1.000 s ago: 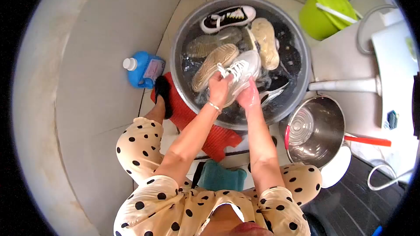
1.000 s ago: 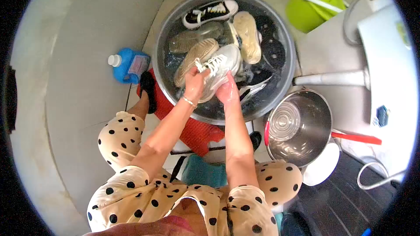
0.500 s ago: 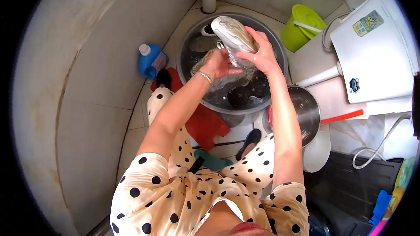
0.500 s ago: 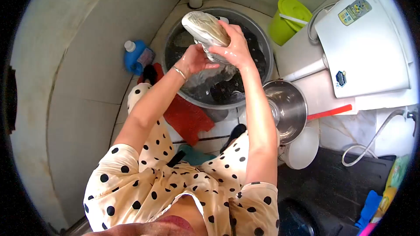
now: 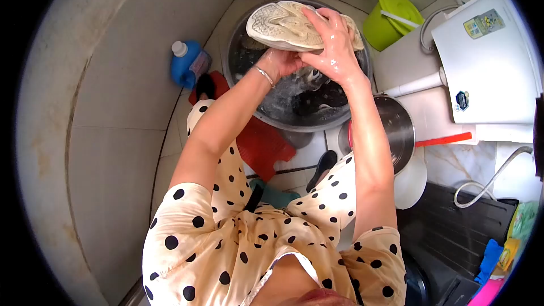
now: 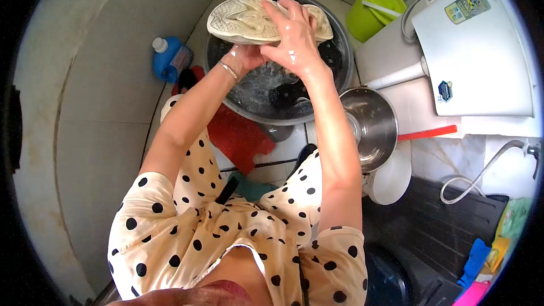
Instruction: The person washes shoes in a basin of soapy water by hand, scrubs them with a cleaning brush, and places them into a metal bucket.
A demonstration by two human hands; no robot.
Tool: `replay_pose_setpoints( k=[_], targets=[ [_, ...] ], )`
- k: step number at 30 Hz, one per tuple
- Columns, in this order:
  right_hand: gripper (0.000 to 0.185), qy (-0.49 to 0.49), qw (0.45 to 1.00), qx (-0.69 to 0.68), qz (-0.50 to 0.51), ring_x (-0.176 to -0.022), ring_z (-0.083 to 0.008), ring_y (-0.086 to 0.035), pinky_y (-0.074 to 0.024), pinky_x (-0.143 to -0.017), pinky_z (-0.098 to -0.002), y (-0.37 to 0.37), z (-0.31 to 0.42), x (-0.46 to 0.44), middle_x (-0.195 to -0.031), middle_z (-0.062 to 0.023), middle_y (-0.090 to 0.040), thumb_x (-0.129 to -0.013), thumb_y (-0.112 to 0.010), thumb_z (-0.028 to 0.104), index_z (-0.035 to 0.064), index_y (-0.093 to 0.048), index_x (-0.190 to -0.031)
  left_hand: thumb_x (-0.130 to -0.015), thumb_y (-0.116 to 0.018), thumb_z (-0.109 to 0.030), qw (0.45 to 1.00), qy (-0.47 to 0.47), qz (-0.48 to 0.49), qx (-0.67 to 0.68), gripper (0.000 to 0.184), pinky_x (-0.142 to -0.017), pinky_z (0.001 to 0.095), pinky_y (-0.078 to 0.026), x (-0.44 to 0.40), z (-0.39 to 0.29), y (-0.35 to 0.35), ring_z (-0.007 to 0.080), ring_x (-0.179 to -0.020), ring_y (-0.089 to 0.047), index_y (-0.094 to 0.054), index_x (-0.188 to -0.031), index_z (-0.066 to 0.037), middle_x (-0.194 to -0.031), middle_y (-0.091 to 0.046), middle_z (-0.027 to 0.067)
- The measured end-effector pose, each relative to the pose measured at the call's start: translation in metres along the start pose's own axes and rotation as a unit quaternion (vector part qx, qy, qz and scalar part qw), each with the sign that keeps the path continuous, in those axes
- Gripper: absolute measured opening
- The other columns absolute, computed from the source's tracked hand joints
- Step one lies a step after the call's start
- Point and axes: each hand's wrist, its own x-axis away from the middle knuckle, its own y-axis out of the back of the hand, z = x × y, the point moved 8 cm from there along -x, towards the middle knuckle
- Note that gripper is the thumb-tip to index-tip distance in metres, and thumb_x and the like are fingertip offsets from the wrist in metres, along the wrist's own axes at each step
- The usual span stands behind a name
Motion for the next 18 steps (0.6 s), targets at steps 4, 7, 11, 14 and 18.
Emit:
replay_pose_setpoints(
  k=[4,7,11,14,18],
  targets=[
    [0.082,-0.007,1.000,-0.027,0.002,-0.120,-0.0376,-0.043,-0.0317,-0.103,-0.0489,0.003,-0.005,0.002,-0.128,-0.0183,-0.045,-0.057,-0.076,0.019,0.0168,-0.050,-0.134,-0.098,-0.042,-0.045,0.999,0.002,0.022,0.023,0.048,-0.103,0.0415,-0.045,-0.002,0.001,-0.003,0.0244,-0.123,-0.051,-0.045,-0.136,-0.015,-0.136,-0.050,0.0061],
    [0.082,-0.012,0.999,-0.033,0.006,-0.120,-0.0382,-0.043,-0.0329,-0.103,-0.0479,0.004,-0.006,0.005,-0.129,-0.0187,-0.046,-0.057,-0.075,0.018,0.0163,-0.049,-0.134,-0.098,-0.042,-0.044,1.000,0.011,0.025,0.012,0.048,-0.099,0.0404,-0.049,-0.001,0.004,0.000,0.0242,-0.120,-0.054,-0.046,-0.135,-0.014,-0.134,-0.052,0.0069],
    [0.080,-0.017,0.999,-0.029,0.000,-0.117,-0.0361,-0.048,-0.0383,-0.101,-0.0439,0.005,-0.009,0.010,-0.126,-0.0174,-0.049,-0.058,-0.074,0.017,0.0145,-0.051,-0.134,-0.098,-0.043,-0.044,0.999,0.017,0.018,-0.034,0.049,-0.093,0.0398,-0.053,0.002,0.006,0.001,0.0253,-0.116,-0.056,-0.046,-0.133,-0.011,-0.132,-0.053,0.0096],
    [0.080,-0.025,0.999,-0.042,-0.001,-0.115,-0.0352,-0.052,-0.0418,-0.099,-0.0419,0.006,-0.012,0.014,-0.125,-0.0168,-0.051,-0.058,-0.074,0.016,0.0142,-0.050,-0.135,-0.098,-0.043,-0.044,0.999,0.033,0.032,-0.028,0.050,-0.092,0.0417,-0.054,0.005,0.009,0.000,0.0271,-0.115,-0.057,-0.046,-0.133,-0.009,-0.131,-0.053,0.0113],
    [0.081,-0.029,0.998,-0.048,0.001,-0.115,-0.0354,-0.053,-0.0430,-0.099,-0.0412,0.006,-0.016,0.016,-0.125,-0.0171,-0.052,-0.058,-0.075,0.015,0.0143,-0.050,-0.136,-0.098,-0.040,-0.045,0.998,0.033,0.034,-0.052,0.051,-0.088,0.0433,-0.056,0.002,0.012,0.002,0.0288,-0.112,-0.059,-0.046,-0.133,-0.007,-0.128,-0.054,0.0131]
  ],
)
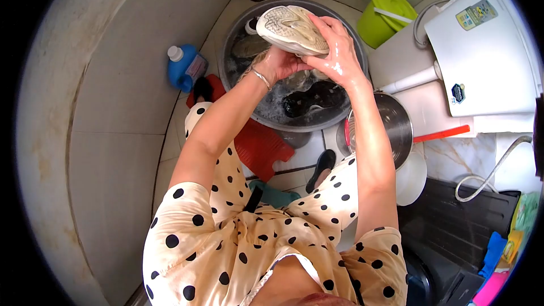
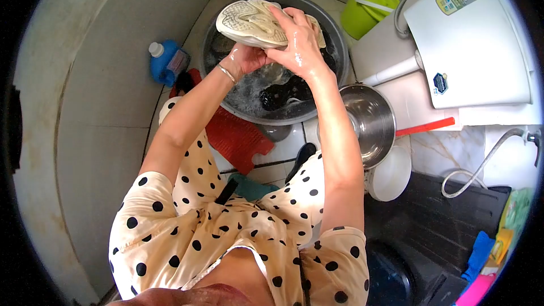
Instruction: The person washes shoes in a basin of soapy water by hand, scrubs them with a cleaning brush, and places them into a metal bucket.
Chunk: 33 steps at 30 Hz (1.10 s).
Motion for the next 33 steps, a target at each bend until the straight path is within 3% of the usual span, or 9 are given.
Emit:
replay_pose_setpoints(
  k=[2,8,14,23,27,30,33],
  targets=[
    [0.081,0.000,1.000,-0.002,-0.001,-0.114,-0.0355,-0.053,-0.0429,-0.099,-0.0411,0.002,-0.001,0.002,-0.124,-0.0174,-0.052,-0.059,-0.075,0.015,0.0139,-0.050,-0.136,-0.098,-0.037,-0.047,0.999,-0.001,-0.033,0.002,0.053,-0.079,0.0441,-0.060,0.000,0.003,0.000,0.0300,-0.105,-0.063,-0.047,-0.130,-0.006,-0.123,-0.057,0.0144],
    [0.080,-0.011,1.000,0.000,0.006,-0.115,-0.0358,-0.052,-0.0400,-0.100,-0.0431,-0.003,-0.009,0.004,-0.126,-0.0179,-0.051,-0.059,-0.075,0.020,0.0135,-0.050,-0.135,-0.099,-0.036,-0.047,1.000,0.001,-0.007,-0.024,0.053,-0.079,0.0446,-0.060,0.000,0.004,0.002,0.0296,-0.107,-0.062,-0.046,-0.132,-0.007,-0.125,-0.056,0.0145],
    [0.079,-0.025,1.000,0.001,0.012,-0.116,-0.0364,-0.052,-0.0381,-0.101,-0.0441,-0.005,-0.012,0.005,-0.128,-0.0177,-0.051,-0.060,-0.075,0.024,0.0139,-0.051,-0.134,-0.099,-0.035,-0.047,0.998,0.013,-0.044,-0.048,0.052,-0.082,0.0457,-0.058,0.006,0.003,0.001,0.0288,-0.110,-0.060,-0.047,-0.132,-0.008,-0.125,-0.056,0.0135],
    [0.078,-0.033,0.999,-0.021,0.014,-0.114,-0.0382,-0.053,-0.0410,-0.099,-0.0415,-0.002,-0.015,0.012,-0.125,-0.0206,-0.054,-0.061,-0.072,0.020,0.0086,-0.049,-0.134,-0.099,-0.032,-0.032,0.998,0.027,-0.010,-0.049,0.044,-0.086,0.0465,-0.055,0.009,0.012,0.001,0.0291,-0.106,-0.060,-0.048,-0.129,-0.005,-0.125,-0.056,0.0146],
    [0.077,-0.051,0.996,-0.069,0.023,-0.114,-0.0371,-0.054,-0.0424,-0.098,-0.0387,0.011,-0.021,0.022,-0.125,-0.0217,-0.054,-0.063,-0.072,0.017,0.0052,-0.047,-0.135,-0.097,-0.034,-0.025,0.995,0.062,-0.059,-0.053,0.041,-0.092,0.0487,-0.051,0.005,0.028,0.008,0.0301,-0.107,-0.058,-0.049,-0.125,0.001,-0.120,-0.057,0.0167],
    [0.075,-0.090,0.983,-0.159,0.001,-0.114,-0.0320,-0.056,-0.0421,-0.099,-0.0370,0.025,-0.051,0.039,-0.123,-0.0202,-0.057,-0.067,-0.073,0.013,0.0022,-0.045,-0.136,-0.094,-0.039,-0.021,0.994,0.081,-0.052,-0.048,0.038,-0.095,0.0498,-0.049,0.010,0.041,-0.013,0.0305,-0.110,-0.056,-0.052,-0.119,0.004,-0.116,-0.058,0.0185],
    [0.073,-0.162,0.958,-0.238,0.006,-0.115,-0.0181,-0.053,-0.0405,-0.099,-0.0303,0.056,-0.067,0.066,-0.127,-0.0121,-0.056,-0.072,-0.074,0.008,-0.0032,-0.042,-0.137,-0.094,-0.041,-0.020,0.994,0.099,-0.030,-0.039,0.035,-0.097,0.0489,-0.047,0.005,0.063,-0.031,0.0309,-0.110,-0.056,-0.052,-0.117,0.005,-0.115,-0.058,0.0184]
  ],
)
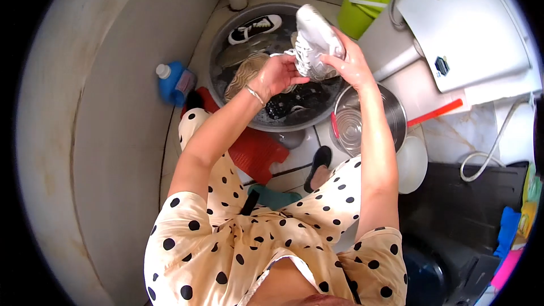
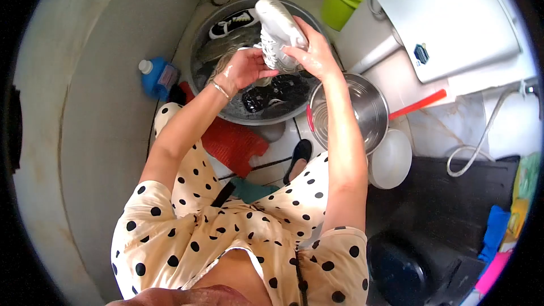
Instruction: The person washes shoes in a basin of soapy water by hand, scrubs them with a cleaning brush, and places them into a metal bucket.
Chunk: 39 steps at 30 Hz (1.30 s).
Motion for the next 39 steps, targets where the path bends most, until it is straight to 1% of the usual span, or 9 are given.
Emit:
replay_pose_setpoints(
  k=[6,15,20,22,24,28,32,36,39],
  targets=[
    [0.058,-0.143,0.975,-0.140,-0.096,-0.095,-0.0149,-0.062,-0.0483,-0.086,-0.0289,0.095,-0.001,0.089,-0.107,-0.0079,-0.065,-0.076,-0.076,0.014,-0.0043,-0.052,-0.125,-0.091,-0.049,-0.014,0.995,0.024,0.026,-0.097,0.027,-0.087,0.0415,-0.050,-0.011,0.063,-0.080,0.0263,-0.102,-0.058,-0.054,-0.113,0.002,-0.111,-0.060,0.0149],
    [0.035,-0.426,0.891,0.034,-0.151,-0.062,-0.0164,-0.064,-0.0498,-0.046,-0.0299,0.187,-0.157,0.206,-0.078,-0.0093,-0.067,-0.068,-0.071,0.017,-0.0017,-0.066,-0.098,-0.085,-0.058,-0.017,0.977,0.177,-0.047,-0.112,0.021,-0.084,0.0441,-0.047,-0.102,0.251,-0.085,0.0268,-0.093,-0.058,-0.060,-0.101,-0.003,-0.095,-0.063,0.0108],
    [0.035,-0.459,0.868,0.069,-0.175,-0.058,-0.0196,-0.062,-0.0466,-0.045,-0.0346,0.179,-0.281,0.215,-0.076,-0.0112,-0.065,-0.064,-0.069,0.007,-0.0024,-0.064,-0.097,-0.084,-0.058,-0.022,0.972,0.193,-0.107,-0.084,0.023,-0.090,0.0425,-0.040,-0.147,0.311,-0.041,0.0246,-0.094,-0.057,-0.062,-0.102,-0.008,-0.097,-0.064,0.0082],
    [0.042,-0.493,0.836,0.088,-0.223,-0.076,-0.0231,-0.064,-0.0496,-0.061,-0.0351,0.174,-0.304,0.217,-0.088,-0.0157,-0.066,-0.062,-0.070,0.003,-0.0054,-0.062,-0.102,-0.084,-0.059,-0.024,0.976,0.184,-0.104,-0.060,0.024,-0.091,0.0415,-0.038,-0.151,0.318,-0.037,0.0236,-0.094,-0.056,-0.062,-0.102,-0.009,-0.096,-0.065,0.0071],
    [0.049,-0.442,0.861,0.032,-0.251,-0.097,-0.0340,-0.065,-0.0489,-0.085,-0.0367,0.168,-0.340,0.211,-0.101,-0.0266,-0.065,-0.058,-0.072,0.010,-0.0093,-0.063,-0.102,-0.084,-0.059,-0.025,0.974,0.178,-0.116,-0.076,0.026,-0.092,0.0415,-0.037,-0.161,0.317,-0.029,0.0225,-0.099,-0.054,-0.061,-0.104,-0.010,-0.104,-0.063,0.0071],
    [0.054,-0.375,0.816,0.245,-0.365,-0.112,-0.0357,-0.058,-0.0430,-0.099,-0.0403,0.186,-0.353,0.196,-0.115,-0.0274,-0.061,-0.072,-0.064,0.019,-0.0041,-0.056,-0.120,-0.083,-0.058,-0.026,0.977,0.173,-0.081,-0.097,0.030,-0.093,0.0418,-0.035,-0.169,0.319,-0.035,0.0196,-0.110,-0.047,-0.059,-0.108,-0.010,-0.114,-0.057,0.0049],
    [0.046,-0.473,0.733,0.311,-0.378,-0.110,-0.0420,-0.053,-0.0417,-0.099,-0.0456,0.178,-0.317,0.179,-0.117,-0.0260,-0.057,-0.077,-0.065,0.019,-0.0028,-0.056,-0.116,-0.082,-0.057,-0.022,0.983,0.130,0.010,-0.128,0.034,-0.094,0.0395,-0.035,-0.170,0.282,-0.068,0.0165,-0.106,-0.047,-0.057,-0.113,-0.008,-0.109,-0.055,0.0028],
    [0.029,-0.251,0.763,0.361,-0.475,-0.103,-0.0412,-0.055,-0.0438,-0.088,-0.0475,0.158,-0.252,0.129,-0.107,-0.0251,-0.058,-0.078,-0.058,0.013,-0.0002,-0.061,-0.104,-0.086,-0.061,-0.012,0.998,-0.001,0.034,-0.046,0.042,-0.094,0.0376,-0.045,-0.164,0.210,-0.077,0.0212,-0.114,-0.054,-0.052,-0.125,0.003,-0.121,-0.058,0.0123],
    [0.016,-0.137,0.856,0.239,-0.437,-0.079,-0.0381,-0.063,-0.0491,-0.074,-0.0447,0.108,-0.233,0.071,-0.084,-0.0215,-0.064,-0.080,-0.056,0.011,0.0018,-0.065,-0.089,-0.088,-0.057,-0.005,0.993,-0.107,-0.034,-0.032,0.034,-0.088,0.0350,-0.051,-0.151,0.145,-0.043,0.0238,-0.103,-0.062,-0.054,-0.121,0.004,-0.114,-0.062,0.0152]
  ],
)
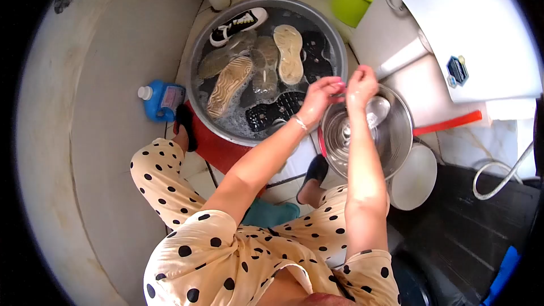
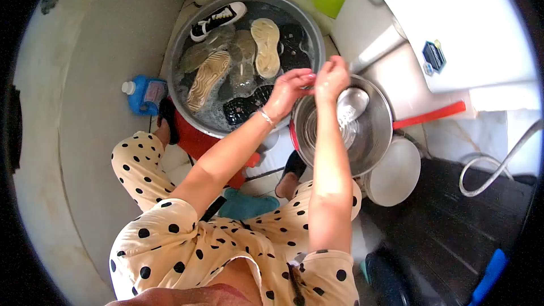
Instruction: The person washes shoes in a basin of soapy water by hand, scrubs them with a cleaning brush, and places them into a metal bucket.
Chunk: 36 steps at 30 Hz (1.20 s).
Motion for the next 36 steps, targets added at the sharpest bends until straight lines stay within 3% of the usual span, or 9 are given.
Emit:
replay_pose_setpoints(
  k=[3,5,8,21,27,29,32,34,36],
  targets=[
    [0.013,0.068,0.988,-0.049,0.130,-0.082,-0.0386,-0.063,-0.0491,-0.075,-0.0461,-0.090,0.040,0.036,-0.082,-0.0227,-0.064,-0.078,-0.058,0.010,0.0022,-0.064,-0.087,-0.087,-0.053,-0.005,0.972,-0.089,-0.091,-0.197,0.034,-0.089,0.0362,-0.051,-0.025,-0.011,0.099,0.0269,-0.103,-0.062,-0.056,-0.120,0.003,-0.113,-0.063,0.0162],
    [0.034,0.038,0.949,0.082,0.302,-0.104,-0.0444,-0.054,-0.0471,-0.087,-0.0485,-0.148,0.042,0.069,-0.110,-0.0288,-0.055,-0.078,-0.066,0.018,0.0014,-0.059,-0.108,-0.073,-0.064,-0.013,0.769,-0.198,-0.135,-0.593,0.047,-0.099,0.0431,-0.041,-0.018,-0.044,0.133,0.0356,-0.122,-0.047,-0.060,-0.119,-0.004,-0.122,-0.055,0.0173],
    [0.080,-0.009,0.905,0.206,0.371,-0.118,-0.0415,-0.042,-0.0418,-0.099,-0.0466,-0.222,0.007,0.101,-0.138,-0.0253,-0.034,-0.080,-0.072,0.029,0.0073,-0.028,-0.144,-0.073,-0.069,-0.015,0.616,0.012,-0.092,-0.782,0.067,-0.102,0.0606,-0.033,-0.015,-0.038,0.180,0.0414,-0.141,-0.010,-0.046,-0.136,-0.014,-0.152,-0.018,0.0166],
    [0.093,-0.046,0.939,0.166,0.299,-0.104,-0.0456,-0.046,-0.0400,-0.092,-0.0503,-0.279,-0.029,0.171,-0.113,-0.0311,-0.045,-0.074,-0.075,0.028,0.0013,-0.019,-0.143,-0.082,-0.060,-0.030,0.549,0.044,-0.041,-0.833,0.060,-0.100,0.0610,-0.037,-0.022,0.001,0.287,0.0490,-0.139,-0.010,-0.044,-0.140,-0.023,-0.153,-0.015,0.0186],
    [0.078,-0.091,0.911,-0.098,0.389,-0.099,-0.0352,-0.059,-0.0477,-0.083,-0.0409,-0.278,-0.072,0.138,-0.111,-0.0214,-0.060,-0.069,-0.078,0.019,-0.0019,-0.040,-0.134,-0.082,-0.054,-0.005,0.556,0.029,-0.064,-0.828,0.035,-0.089,0.0444,-0.048,-0.032,-0.049,0.317,0.0400,-0.106,-0.057,-0.053,-0.118,-0.004,-0.137,-0.039,0.0232],
    [0.065,-0.308,0.814,-0.292,0.396,-0.099,-0.0256,-0.061,-0.0499,-0.079,-0.0320,-0.279,-0.085,0.153,-0.113,-0.0142,-0.061,-0.077,-0.071,0.021,0.0007,-0.046,-0.133,-0.087,-0.052,-0.010,0.555,0.082,-0.091,-0.823,0.036,-0.091,0.0469,-0.046,-0.033,-0.047,0.319,0.0414,-0.111,-0.053,-0.050,-0.122,-0.002,-0.135,-0.042,0.0246],
    [0.053,-0.482,0.619,-0.444,0.433,-0.100,-0.0235,-0.061,-0.0502,-0.077,-0.0321,-0.272,-0.083,0.180,-0.117,-0.0097,-0.061,-0.083,-0.062,0.031,0.0062,-0.050,-0.129,-0.091,-0.050,-0.017,0.585,-0.120,-0.202,-0.776,0.037,-0.094,0.0457,-0.045,-0.040,-0.038,0.316,0.0373,-0.114,-0.053,-0.051,-0.124,0.000,-0.132,-0.049,0.0221],
    [0.050,-0.531,0.526,-0.546,0.379,-0.098,-0.0244,-0.059,-0.0483,-0.071,-0.0370,-0.259,-0.050,0.194,-0.116,-0.0098,-0.061,-0.082,-0.060,0.034,0.0076,-0.052,-0.124,-0.090,-0.051,-0.025,0.879,-0.006,-0.237,-0.414,0.042,-0.092,0.0453,-0.048,-0.032,-0.049,0.298,0.0357,-0.120,-0.048,-0.051,-0.125,-0.002,-0.131,-0.049,0.0199],
    [0.054,-0.514,0.471,-0.580,0.421,-0.102,-0.0288,-0.059,-0.0493,-0.077,-0.0417,-0.240,-0.021,0.207,-0.120,-0.0132,-0.059,-0.081,-0.058,0.037,0.0054,-0.051,-0.124,-0.089,-0.050,-0.030,0.958,0.148,-0.238,-0.055,0.043,-0.090,0.0444,-0.050,-0.008,-0.055,0.257,0.0296,-0.117,-0.051,-0.054,-0.122,-0.003,-0.118,-0.057,0.0156]
  ],
)
